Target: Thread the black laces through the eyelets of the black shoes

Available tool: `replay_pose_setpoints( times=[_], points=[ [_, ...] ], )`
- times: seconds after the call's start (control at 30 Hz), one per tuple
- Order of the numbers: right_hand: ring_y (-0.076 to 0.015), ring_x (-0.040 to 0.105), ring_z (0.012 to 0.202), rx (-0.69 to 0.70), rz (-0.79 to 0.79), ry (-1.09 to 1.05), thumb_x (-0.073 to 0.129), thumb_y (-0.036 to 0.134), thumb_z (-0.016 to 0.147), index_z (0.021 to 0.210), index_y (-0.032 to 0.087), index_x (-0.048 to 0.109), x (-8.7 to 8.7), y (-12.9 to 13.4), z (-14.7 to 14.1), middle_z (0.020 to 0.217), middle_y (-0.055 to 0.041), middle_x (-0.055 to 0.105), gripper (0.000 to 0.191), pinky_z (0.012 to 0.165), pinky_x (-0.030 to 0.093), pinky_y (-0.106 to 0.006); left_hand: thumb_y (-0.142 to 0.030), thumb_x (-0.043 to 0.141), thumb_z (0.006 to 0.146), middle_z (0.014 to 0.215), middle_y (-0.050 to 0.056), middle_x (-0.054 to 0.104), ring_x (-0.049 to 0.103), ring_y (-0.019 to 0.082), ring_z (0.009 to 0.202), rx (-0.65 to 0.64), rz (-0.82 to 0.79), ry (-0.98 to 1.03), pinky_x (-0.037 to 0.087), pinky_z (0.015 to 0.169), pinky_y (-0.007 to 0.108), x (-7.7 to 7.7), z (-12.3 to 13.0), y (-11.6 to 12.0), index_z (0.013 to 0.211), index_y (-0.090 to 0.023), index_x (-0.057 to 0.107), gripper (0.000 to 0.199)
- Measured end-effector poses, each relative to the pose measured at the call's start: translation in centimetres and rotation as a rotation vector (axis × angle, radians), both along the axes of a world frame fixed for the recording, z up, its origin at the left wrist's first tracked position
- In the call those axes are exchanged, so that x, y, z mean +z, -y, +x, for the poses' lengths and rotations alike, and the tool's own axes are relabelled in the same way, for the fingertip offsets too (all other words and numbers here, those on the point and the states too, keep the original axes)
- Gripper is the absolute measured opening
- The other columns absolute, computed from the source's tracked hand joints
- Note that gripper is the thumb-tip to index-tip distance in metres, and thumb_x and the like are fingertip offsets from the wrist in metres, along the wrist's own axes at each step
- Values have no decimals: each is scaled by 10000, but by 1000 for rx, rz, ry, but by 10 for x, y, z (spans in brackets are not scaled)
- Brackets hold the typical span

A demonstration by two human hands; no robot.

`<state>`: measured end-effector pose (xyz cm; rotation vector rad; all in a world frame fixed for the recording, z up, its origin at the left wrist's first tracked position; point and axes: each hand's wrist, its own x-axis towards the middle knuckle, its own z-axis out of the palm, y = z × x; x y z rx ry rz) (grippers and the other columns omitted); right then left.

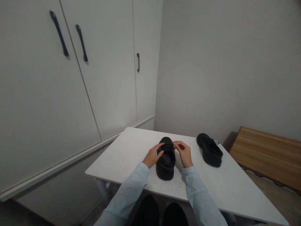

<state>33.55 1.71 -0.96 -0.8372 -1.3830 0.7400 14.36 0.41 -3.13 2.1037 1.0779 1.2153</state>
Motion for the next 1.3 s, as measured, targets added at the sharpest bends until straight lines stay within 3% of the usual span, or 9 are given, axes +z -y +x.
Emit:
replay_pose_setpoints(
  times=[0.3,0.47,0.63,0.77,0.87,0.97,1.1,1.2,1.3],
  points=[
    [-196,681,820,66,-186,-444,723,378,697,654,172,585,-7,-7,9,893,-44,685,252,809,528,-378,-341,463,884,1303,82,547,505,207,1197,11,-17,11,392,1032,366,-2,-2,0,1290,-202,489,430],
    [-197,691,792,96,-189,-583,724,391,692,651,194,511,-10,-11,18,897,-27,683,293,801,542,-396,-349,466,883,1293,81,553,502,204,1199,17,-27,16,407,1015,350,-3,-3,0,1261,-198,509,410],
    [-147,661,612,-23,-171,-729,732,406,666,693,206,496,-8,-13,33,755,18,657,311,708,563,-361,-341,473,882,1292,78,551,499,207,1199,9,-24,21,407,1011,358,-4,-4,-1,1226,-204,529,374],
    [-119,628,510,-101,-282,-654,758,402,597,681,191,512,-9,-11,34,696,38,639,335,536,524,-264,-346,436,905,1234,76,578,514,203,1169,11,3,51,406,1002,374,-6,-3,-4,1155,-210,552,308],
    [-116,612,493,-153,-364,-587,739,391,579,697,188,544,-12,-11,31,691,28,651,305,505,497,-253,-331,430,910,1148,74,592,530,190,1114,20,60,69,417,974,362,-9,-1,-7,1054,-199,570,240],
    [-133,615,557,-207,-382,-480,698,370,594,698,187,589,-15,-12,28,710,5,667,237,541,487,-266,-313,449,903,1056,67,588,540,179,1042,40,105,76,434,931,344,-10,1,-9,972,-192,568,183],
    [-179,601,708,-306,-247,-140,669,361,630,655,179,644,-19,-14,23,711,-27,667,186,672,467,-308,-317,468,892,962,59,577,540,176,952,76,105,75,453,863,329,-9,4,-9,900,-185,559,160],
    [-218,597,810,-264,-163,47,650,385,677,704,180,672,-20,-13,18,790,-59,683,207,783,448,-363,-313,491,877,917,52,568,540,171,897,84,64,91,464,814,315,-7,5,-9,865,-180,558,150],
    [-249,594,888,-175,-147,127,637,424,700,778,184,679,-18,-10,11,887,-84,684,255,789,451,-387,-294,517,856,886,41,563,541,168,876,87,24,117,468,789,302,-6,6,-11,832,-178,555,125]
  ],
)
